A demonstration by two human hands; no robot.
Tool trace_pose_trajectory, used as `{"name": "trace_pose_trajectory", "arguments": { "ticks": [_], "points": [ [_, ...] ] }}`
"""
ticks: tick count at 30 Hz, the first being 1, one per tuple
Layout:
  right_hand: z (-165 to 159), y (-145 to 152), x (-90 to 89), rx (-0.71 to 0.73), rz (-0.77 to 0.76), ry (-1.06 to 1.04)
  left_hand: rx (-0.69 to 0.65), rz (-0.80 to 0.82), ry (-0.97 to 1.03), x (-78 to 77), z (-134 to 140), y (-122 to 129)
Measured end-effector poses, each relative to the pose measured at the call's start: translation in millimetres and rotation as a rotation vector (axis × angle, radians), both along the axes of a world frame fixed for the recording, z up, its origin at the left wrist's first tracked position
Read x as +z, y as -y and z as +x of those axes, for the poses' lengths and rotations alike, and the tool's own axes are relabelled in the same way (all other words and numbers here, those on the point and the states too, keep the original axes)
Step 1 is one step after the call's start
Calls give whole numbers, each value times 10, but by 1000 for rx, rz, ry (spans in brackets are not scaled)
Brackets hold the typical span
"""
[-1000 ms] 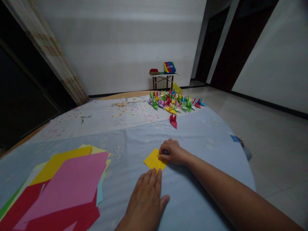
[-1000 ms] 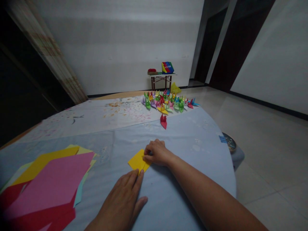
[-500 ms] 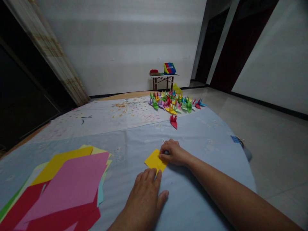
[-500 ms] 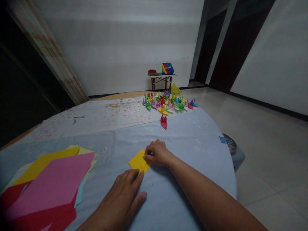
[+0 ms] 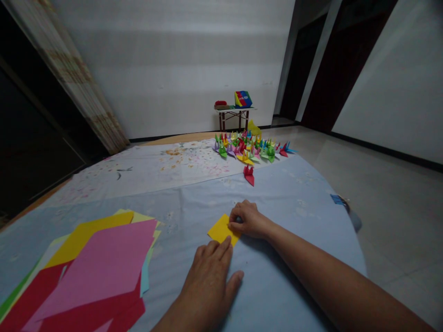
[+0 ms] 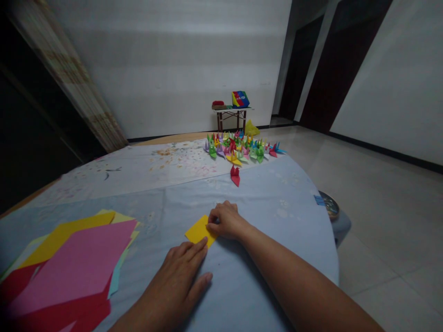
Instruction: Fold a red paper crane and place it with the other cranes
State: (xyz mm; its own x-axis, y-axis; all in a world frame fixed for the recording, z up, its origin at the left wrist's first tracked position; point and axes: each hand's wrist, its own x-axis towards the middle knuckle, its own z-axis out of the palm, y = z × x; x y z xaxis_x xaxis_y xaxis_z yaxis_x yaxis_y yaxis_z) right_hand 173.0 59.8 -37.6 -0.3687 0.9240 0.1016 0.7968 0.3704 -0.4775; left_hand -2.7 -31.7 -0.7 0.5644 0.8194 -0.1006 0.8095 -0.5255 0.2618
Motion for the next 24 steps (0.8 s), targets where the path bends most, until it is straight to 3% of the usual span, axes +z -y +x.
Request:
{"name": "trace_pose_trajectory", "arguments": {
  "ticks": [24],
  "points": [
    [27, 37, -1, -25, 9, 47, -21, -6, 27, -36, -38, -48]
  ]
}}
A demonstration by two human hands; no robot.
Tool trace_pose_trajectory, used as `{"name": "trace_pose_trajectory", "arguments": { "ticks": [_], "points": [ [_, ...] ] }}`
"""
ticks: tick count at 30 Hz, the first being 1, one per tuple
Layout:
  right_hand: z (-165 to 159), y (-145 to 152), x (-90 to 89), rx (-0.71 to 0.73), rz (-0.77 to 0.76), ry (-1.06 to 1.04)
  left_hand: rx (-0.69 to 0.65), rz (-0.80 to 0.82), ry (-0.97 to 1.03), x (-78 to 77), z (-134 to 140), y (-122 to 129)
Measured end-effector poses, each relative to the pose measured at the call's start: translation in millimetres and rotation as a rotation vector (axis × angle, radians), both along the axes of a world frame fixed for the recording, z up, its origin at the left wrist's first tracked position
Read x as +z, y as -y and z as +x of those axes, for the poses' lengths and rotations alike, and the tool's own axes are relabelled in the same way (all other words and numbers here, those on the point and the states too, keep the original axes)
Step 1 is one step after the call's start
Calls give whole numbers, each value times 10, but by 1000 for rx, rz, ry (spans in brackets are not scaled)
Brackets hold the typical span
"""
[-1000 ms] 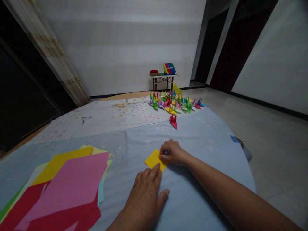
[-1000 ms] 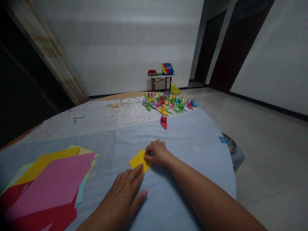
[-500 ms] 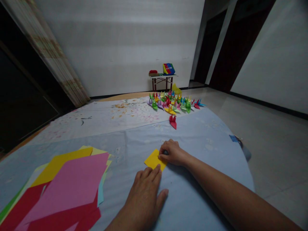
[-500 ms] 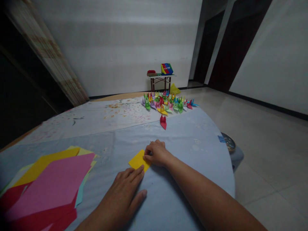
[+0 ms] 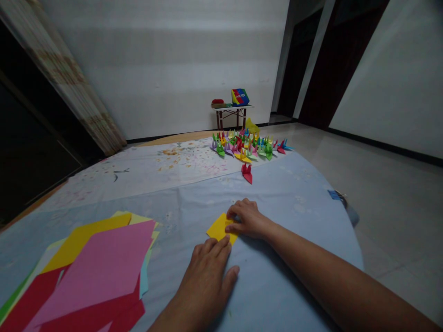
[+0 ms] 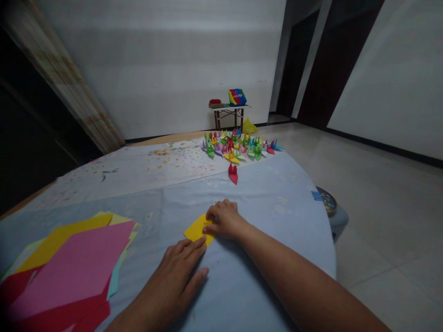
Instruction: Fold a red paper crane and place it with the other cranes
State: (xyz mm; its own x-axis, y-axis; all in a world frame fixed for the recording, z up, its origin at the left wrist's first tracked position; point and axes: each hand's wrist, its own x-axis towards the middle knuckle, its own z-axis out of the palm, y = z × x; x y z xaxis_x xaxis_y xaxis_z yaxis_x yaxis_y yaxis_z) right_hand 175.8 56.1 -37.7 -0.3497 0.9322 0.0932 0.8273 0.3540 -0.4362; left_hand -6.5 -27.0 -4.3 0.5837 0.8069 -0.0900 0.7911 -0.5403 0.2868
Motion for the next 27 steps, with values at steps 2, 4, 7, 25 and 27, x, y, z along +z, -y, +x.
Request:
{"name": "trace_pose_trajectory", "arguments": {
  "ticks": [2, 4, 7, 25, 27],
  "points": [
    [20, -22, -8, -33, -4, 0, 4, -17, -11, 5, -11, 7],
    [40, -53, -19, -54, -5, -5, 0, -19, -11, -1, -26, 11],
    [74, -113, -40, -78, -7, -3, -12, 1, -5, -22, -46, 14],
    [22, -81, -41, -71, -13, -33, -9, -75, -121, 123, 16, 70],
    [29, -93, -41, -74, -18, -27, -24, -104, -143, 163, 9, 89]
  ]
}}
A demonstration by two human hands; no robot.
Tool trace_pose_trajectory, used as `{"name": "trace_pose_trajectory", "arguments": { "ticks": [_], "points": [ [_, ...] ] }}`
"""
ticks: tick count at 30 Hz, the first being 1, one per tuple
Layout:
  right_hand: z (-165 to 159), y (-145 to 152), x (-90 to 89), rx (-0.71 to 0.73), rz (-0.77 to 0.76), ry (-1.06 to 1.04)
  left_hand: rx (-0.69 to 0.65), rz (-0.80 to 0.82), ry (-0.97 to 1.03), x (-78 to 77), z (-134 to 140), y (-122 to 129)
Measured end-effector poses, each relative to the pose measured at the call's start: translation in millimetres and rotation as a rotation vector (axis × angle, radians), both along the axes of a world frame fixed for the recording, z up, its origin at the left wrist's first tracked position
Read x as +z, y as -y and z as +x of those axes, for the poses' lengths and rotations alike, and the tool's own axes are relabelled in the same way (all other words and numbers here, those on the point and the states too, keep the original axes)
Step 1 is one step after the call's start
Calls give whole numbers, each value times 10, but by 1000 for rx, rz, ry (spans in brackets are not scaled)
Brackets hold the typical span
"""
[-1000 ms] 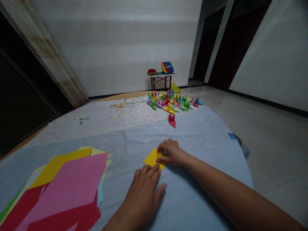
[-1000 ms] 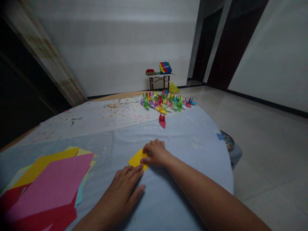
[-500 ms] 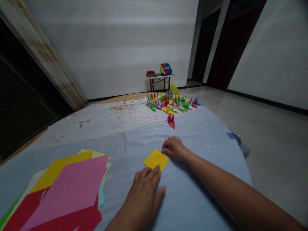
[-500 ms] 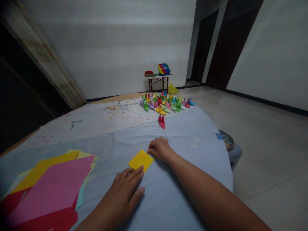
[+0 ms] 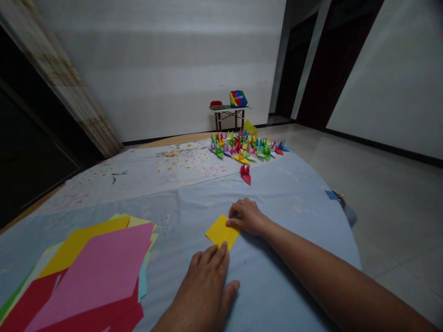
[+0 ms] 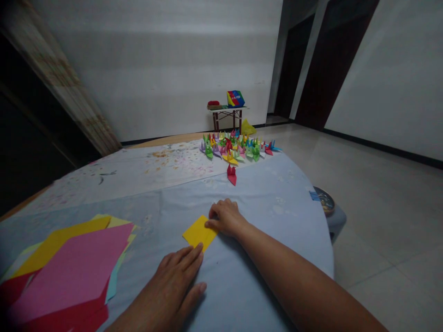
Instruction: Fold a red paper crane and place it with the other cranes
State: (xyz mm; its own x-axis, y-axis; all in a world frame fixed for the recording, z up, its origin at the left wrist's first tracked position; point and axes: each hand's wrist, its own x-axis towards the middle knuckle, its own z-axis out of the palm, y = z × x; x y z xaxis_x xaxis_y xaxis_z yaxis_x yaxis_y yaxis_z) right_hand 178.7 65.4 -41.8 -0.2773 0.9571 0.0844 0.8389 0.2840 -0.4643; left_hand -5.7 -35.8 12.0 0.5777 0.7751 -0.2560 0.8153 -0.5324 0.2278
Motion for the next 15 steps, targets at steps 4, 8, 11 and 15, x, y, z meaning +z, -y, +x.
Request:
{"name": "trace_pose_trajectory", "arguments": {
  "ticks": [4, 8, 11, 15],
  "points": [
    [6, -4, 0, -2, 11, 14, -30, -24, 11, 71, -54, -12],
    [2, 6, 8, 9, 12, 20, -31, 17, 83, 137, -110, -77],
    [0, 13, 22, 12, 10, 27, 25, 103, 95, 111, -131, -144],
    [0, 23, 29, 14, 14, 24, 26, 252, 180, -59, -140, -219]
  ]
}}
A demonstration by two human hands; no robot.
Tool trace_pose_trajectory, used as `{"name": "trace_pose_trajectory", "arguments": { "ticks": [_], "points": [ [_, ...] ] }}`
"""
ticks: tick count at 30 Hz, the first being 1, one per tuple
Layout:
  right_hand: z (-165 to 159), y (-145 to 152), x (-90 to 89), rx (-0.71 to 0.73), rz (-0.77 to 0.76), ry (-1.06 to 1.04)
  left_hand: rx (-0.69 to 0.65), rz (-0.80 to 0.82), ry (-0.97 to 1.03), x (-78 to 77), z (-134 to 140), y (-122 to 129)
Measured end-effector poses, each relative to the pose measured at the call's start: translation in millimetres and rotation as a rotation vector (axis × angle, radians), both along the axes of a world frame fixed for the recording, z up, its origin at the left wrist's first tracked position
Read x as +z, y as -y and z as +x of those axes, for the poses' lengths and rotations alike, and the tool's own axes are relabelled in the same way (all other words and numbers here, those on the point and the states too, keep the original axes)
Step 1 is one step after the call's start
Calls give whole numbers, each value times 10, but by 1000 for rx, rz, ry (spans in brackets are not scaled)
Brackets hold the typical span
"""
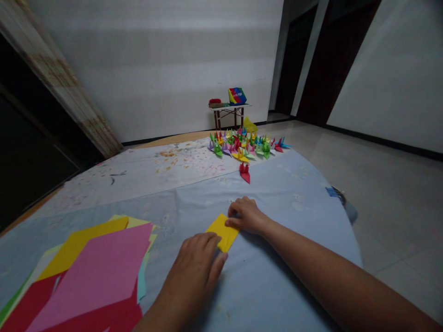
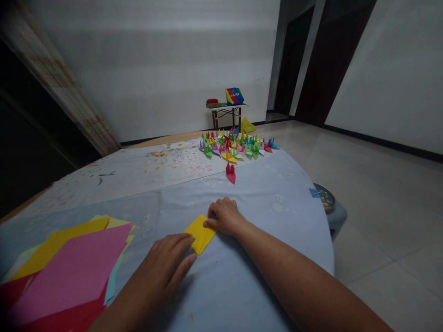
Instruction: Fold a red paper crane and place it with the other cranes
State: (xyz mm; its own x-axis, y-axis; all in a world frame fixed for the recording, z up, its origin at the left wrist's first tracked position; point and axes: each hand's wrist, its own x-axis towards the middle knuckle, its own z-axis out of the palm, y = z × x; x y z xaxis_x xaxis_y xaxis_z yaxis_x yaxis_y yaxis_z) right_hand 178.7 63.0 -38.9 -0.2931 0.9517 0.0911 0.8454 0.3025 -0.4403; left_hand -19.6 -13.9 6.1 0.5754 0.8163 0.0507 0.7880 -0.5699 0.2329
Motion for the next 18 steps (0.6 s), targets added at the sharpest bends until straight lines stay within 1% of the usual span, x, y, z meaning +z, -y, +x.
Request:
{"name": "trace_pose_trajectory", "arguments": {
  "ticks": [1, 3, 5, 10, 13, 18],
  "points": [
    [0, 2, -2, 1, 3, -1, -19, 13, 4, -48, 2, -9],
    [2, 3, -8, 2, 12, -6, -52, -21, -30, -122, 9, -15],
    [4, -1, -15, 2, 16, -12, -58, -65, -75, -155, 20, -8],
    [9, -12, -23, 2, 2, -11, -48, -134, -134, -106, 35, 24],
    [9, -10, -26, 2, 13, -15, -44, -155, -133, -73, 30, 35],
    [9, -11, -32, 10, 23, -22, -56, -176, -129, -59, 19, 48]
  ]
}}
